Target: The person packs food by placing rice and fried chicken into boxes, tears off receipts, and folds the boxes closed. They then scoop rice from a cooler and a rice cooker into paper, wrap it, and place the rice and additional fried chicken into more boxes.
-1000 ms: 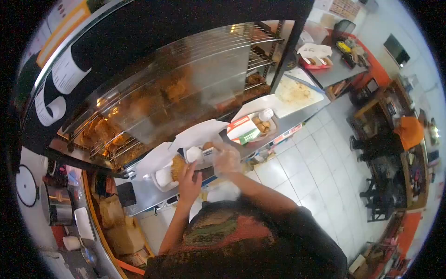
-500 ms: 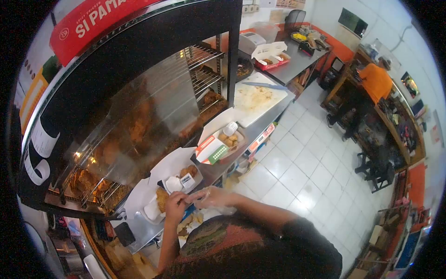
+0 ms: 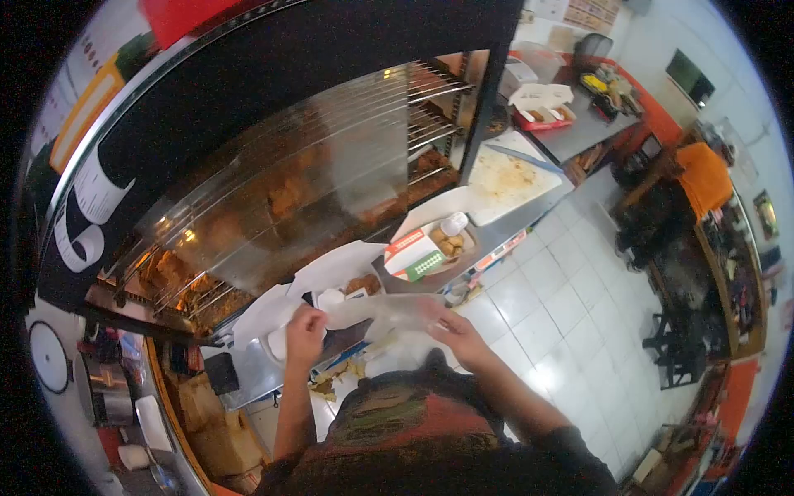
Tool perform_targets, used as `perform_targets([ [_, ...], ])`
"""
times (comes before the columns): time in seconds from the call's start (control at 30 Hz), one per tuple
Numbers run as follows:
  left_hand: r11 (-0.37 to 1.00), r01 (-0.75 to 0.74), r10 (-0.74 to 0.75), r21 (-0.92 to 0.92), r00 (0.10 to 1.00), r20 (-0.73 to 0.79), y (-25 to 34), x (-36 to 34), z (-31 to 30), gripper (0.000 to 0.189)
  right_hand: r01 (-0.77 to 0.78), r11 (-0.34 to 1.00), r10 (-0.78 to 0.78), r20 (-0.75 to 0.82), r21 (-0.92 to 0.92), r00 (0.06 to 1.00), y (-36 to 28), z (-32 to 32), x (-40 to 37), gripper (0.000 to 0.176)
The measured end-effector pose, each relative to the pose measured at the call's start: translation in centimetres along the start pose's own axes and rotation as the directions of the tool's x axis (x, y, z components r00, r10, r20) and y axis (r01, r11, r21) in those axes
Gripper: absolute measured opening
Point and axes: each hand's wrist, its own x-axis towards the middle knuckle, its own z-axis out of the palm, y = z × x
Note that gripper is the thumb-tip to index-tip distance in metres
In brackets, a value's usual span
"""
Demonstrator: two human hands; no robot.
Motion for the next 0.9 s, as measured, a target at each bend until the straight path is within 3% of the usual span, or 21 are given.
perform_targets([
  [0.03, 1.0, -0.02, 0.023, -0.021, 0.993, 0.115, 0.6, -0.5, 0.5, 0.011, -0.019, 1.0, 0.019, -0.072, 0.005, 0.997, 0.5, 0.3, 0.5, 0.059],
  [0.07, 0.989, -0.12, 0.132, -0.086, 0.98, 0.15, 0.7, -1.2, 2.2, 0.011, 0.04, 0.975, -0.041, 0.002, -0.217, 0.999, 0.6, 0.7, 0.0, 0.06],
  [0.13, 0.937, -0.276, 0.328, -0.213, 0.904, 0.275, 2.6, -2.1, 4.8, 0.015, -0.149, 0.988, 0.151, 0.071, -0.043, 0.986, 4.0, 2.1, 1.9, 0.057],
  [0.17, 0.948, -0.248, 0.303, -0.201, 0.898, 0.318, 3.5, -2.7, 6.3, 0.018, -0.006, 0.983, 0.031, 0.135, -0.182, 0.99, 6.0, 2.4, 2.7, 0.054],
  [0.2, 0.949, -0.279, 0.312, -0.144, 0.885, 0.346, 3.2, -3.5, 7.7, 0.021, -0.075, 0.997, 0.076, 0.174, -0.009, 0.982, 3.9, 4.1, 2.8, 0.05],
  [0.23, 0.95, -0.279, 0.309, -0.138, 0.902, 0.301, 3.8, -3.9, 8.0, 0.021, 0.006, 0.997, 0.005, 0.142, -0.071, 0.99, 3.2, 4.8, 3.0, 0.048],
  [0.27, 0.957, -0.199, 0.258, -0.213, 0.919, 0.299, 4.5, -3.7, 7.2, 0.02, -0.041, 0.999, 0.04, 0.122, 0.007, 0.992, 5.8, 4.0, 4.1, 0.043],
  [0.3, 0.942, -0.234, 0.295, -0.241, 0.919, 0.26, 4.3, -3.5, 6.8, 0.019, -0.07, 0.996, 0.076, 0.112, -0.052, 0.991, 4.8, 3.9, 4.7, 0.038],
  [0.33, 0.952, -0.25, 0.282, -0.179, 0.941, 0.186, 4.3, -3.2, 5.6, 0.02, 0.009, 0.988, -0.003, 0.044, -0.153, 0.999, 5.0, 3.7, 4.6, 0.035],
  [0.43, 0.98, -0.196, 0.197, 0.024, 0.977, -0.08, 5.6, -3.8, 2.9, 0.021, -0.096, 0.972, 0.065, -0.147, -0.216, 0.987, 3.9, 4.2, 5.2, 0.039],
  [0.47, 0.984, -0.153, 0.167, 0.088, 0.97, -0.178, 6.0, -4.1, 2.5, 0.022, -0.08, 0.969, 0.046, -0.147, -0.235, 0.988, 5.3, 3.5, 5.8, 0.043],
  [0.57, 0.893, -0.433, 0.441, 0.122, 0.896, -0.052, 6.7, -5.7, 3.0, 0.022, -0.111, 0.992, 0.123, -0.306, 0.056, 0.944, 4.2, 5.7, 6.6, 0.048],
  [0.6, 0.889, -0.452, 0.453, 0.069, 0.892, 0.012, 7.0, -5.9, 3.6, 0.022, -0.07, 0.984, 0.106, -0.228, 0.161, 0.968, 3.8, 6.5, 6.6, 0.05],
  [0.7, 0.931, -0.322, 0.345, 0.171, 0.93, -0.127, 8.5, -3.3, 4.4, 0.023, -0.022, 0.888, 0.013, 0.024, 0.458, 1.0, 2.1, 8.5, 6.8, 0.059],
  [0.8, 0.969, -0.241, 0.245, 0.05, 0.932, -0.268, 7.3, -1.7, 4.7, 0.024, -0.088, 0.755, -0.121, 0.27, 0.65, 0.955, 1.1, 9.4, 7.1, 0.059],
  [0.9, 0.973, -0.23, 0.221, 0.006, 0.93, -0.294, 8.0, -1.5, 3.9, 0.021, -0.054, 0.801, -0.055, 0.162, 0.597, 0.985, -0.5, 10.6, 7.2, 0.056],
])
